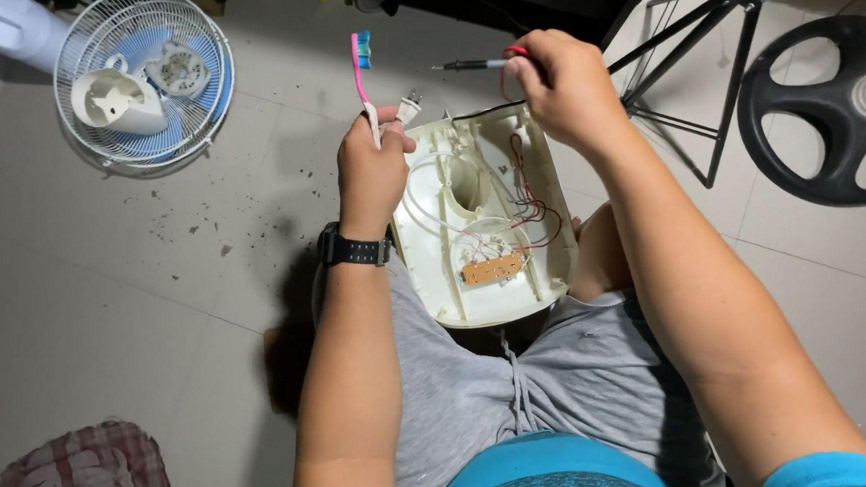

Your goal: Repairing and cleaning the internal components of an electric fan base, including testing with a multimeter and reassembling the housing.

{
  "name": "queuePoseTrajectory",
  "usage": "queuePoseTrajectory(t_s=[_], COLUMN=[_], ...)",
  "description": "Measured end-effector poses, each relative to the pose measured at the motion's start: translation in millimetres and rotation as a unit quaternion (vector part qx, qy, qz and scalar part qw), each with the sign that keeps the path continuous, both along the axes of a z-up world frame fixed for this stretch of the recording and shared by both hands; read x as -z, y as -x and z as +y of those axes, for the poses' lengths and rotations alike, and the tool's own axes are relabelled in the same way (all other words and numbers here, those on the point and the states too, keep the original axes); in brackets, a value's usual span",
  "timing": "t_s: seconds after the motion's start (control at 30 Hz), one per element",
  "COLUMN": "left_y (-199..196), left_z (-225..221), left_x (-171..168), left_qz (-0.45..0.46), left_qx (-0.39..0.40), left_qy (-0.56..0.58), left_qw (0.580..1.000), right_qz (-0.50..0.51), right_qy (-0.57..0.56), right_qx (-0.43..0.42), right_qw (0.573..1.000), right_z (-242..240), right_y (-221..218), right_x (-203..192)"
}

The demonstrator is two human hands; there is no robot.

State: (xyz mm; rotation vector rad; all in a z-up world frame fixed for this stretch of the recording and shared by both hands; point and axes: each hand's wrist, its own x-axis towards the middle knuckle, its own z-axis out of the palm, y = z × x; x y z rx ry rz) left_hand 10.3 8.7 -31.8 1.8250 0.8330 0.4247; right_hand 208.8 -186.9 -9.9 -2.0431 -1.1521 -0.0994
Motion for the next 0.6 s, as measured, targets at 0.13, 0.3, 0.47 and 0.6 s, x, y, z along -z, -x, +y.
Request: queuePoseTrajectory(t_s=[0.13, 0.3, 0.47, 0.6], left_y=[4.1, 5.0, 5.9, 9.6], left_z=[3.6, 4.4, 2.9, 0.7], left_x=[1.8, -1.7, -11.8, -21.5], left_qz=[-0.031, -0.062, -0.021, 0.009], left_qx=[-0.004, 0.008, 0.012, 0.004], left_qy=[-0.018, -0.006, -0.006, 0.013], left_qw=[0.999, 0.998, 1.000, 1.000], right_qz=[0.192, 0.478, 0.501, 0.369], right_qy=[-0.009, -0.247, -0.356, -0.079], right_qx=[0.044, 0.073, -0.052, -0.039], right_qw=[0.980, 0.840, 0.787, 0.925], right_z=[-5.7, -16.2, -6.0, -12.0], right_y=[-8.9, -58.5, -68.2, -91.4], right_x=[-14.7, -50.9, -45.8, -6.1])
